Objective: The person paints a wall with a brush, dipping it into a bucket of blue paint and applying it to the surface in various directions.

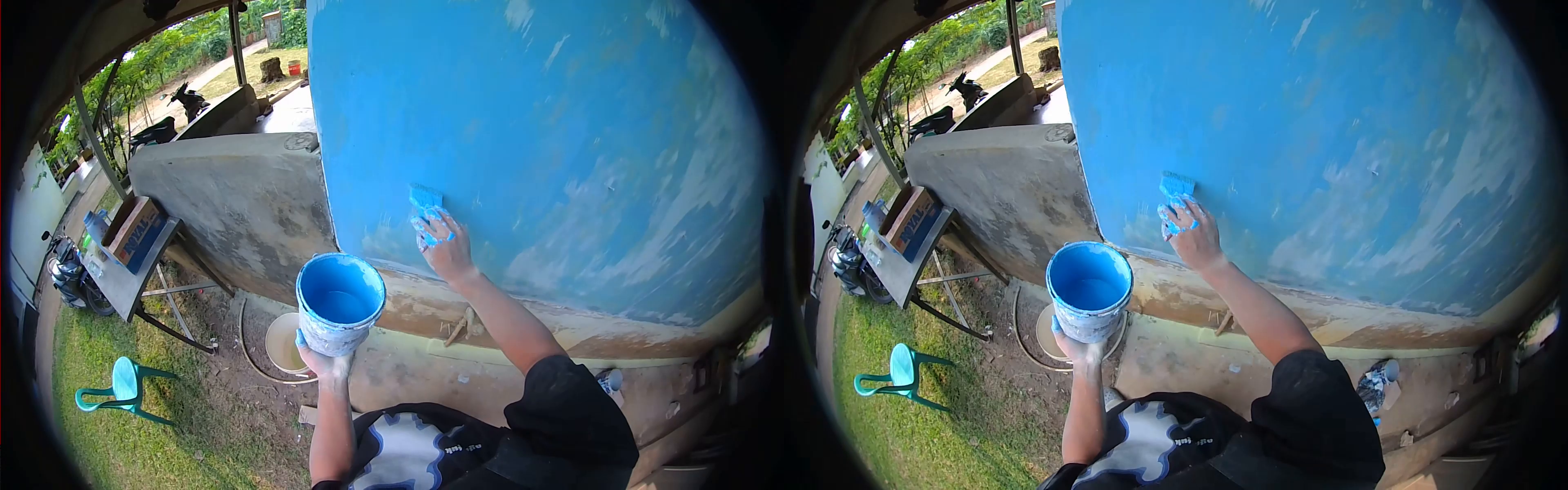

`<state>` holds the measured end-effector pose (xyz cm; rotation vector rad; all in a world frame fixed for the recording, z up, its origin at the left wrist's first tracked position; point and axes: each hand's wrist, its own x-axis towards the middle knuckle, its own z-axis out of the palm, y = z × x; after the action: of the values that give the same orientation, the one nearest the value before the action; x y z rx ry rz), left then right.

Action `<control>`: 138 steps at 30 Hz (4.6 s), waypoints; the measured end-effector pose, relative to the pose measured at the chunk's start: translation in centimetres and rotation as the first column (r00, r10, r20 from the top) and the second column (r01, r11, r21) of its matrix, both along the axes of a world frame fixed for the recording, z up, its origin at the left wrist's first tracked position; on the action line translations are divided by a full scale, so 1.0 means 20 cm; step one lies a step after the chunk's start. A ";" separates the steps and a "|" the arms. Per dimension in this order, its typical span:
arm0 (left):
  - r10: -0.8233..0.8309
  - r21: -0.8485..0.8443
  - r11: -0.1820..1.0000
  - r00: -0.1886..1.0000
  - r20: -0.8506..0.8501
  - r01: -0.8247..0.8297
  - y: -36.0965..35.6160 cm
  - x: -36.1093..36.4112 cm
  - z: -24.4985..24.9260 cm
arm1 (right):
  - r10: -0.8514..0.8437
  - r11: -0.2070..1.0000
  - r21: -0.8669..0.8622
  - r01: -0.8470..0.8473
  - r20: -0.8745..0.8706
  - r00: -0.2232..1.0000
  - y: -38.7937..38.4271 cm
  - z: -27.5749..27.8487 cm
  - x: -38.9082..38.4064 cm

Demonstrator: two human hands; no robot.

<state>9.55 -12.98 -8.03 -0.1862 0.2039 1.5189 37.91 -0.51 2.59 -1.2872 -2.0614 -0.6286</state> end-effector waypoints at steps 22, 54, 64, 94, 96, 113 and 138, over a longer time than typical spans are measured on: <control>-0.071 0.102 0.992 0.997 0.003 0.070 0.03 0.11 -0.15 | 0.041 0.972 0.231 -0.047 0.033 0.999 -0.07 0.08 0.13; -0.083 0.173 0.980 0.992 -0.100 0.099 0.00 0.17 -0.14 | 0.035 0.919 -0.389 -0.058 -0.067 0.997 -0.10 -0.39 0.25; -0.063 0.414 0.896 0.969 -0.239 0.160 0.17 0.40 0.12 | 0.264 0.870 0.111 -0.480 -0.928 0.264 -0.70 0.76 0.39; -0.193 0.324 0.917 0.969 -0.154 0.234 0.07 0.74 0.09 | 0.256 0.904 0.074 -0.420 -0.883 0.394 -0.82 0.29 0.41; -0.203 0.303 0.924 0.971 -0.128 0.233 0.04 0.73 0.09 | 0.269 0.937 0.003 -0.349 -0.642 0.718 -0.80 0.29 0.42; -0.292 0.253 0.919 0.954 -0.072 0.301 0.12 0.62 0.07 | 0.246 0.958 -0.048 -0.282 -0.366 0.898 -0.19 0.42 0.65; -0.188 0.235 0.952 0.980 -0.063 0.198 -0.02 0.52 0.11 | 0.214 0.975 0.003 -0.224 -0.306 0.928 -0.24 0.47 0.59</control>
<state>19.94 -13.32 -5.85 0.0570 0.0658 1.3392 49.75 -5.23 12.03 -1.0732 -1.9256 -0.2768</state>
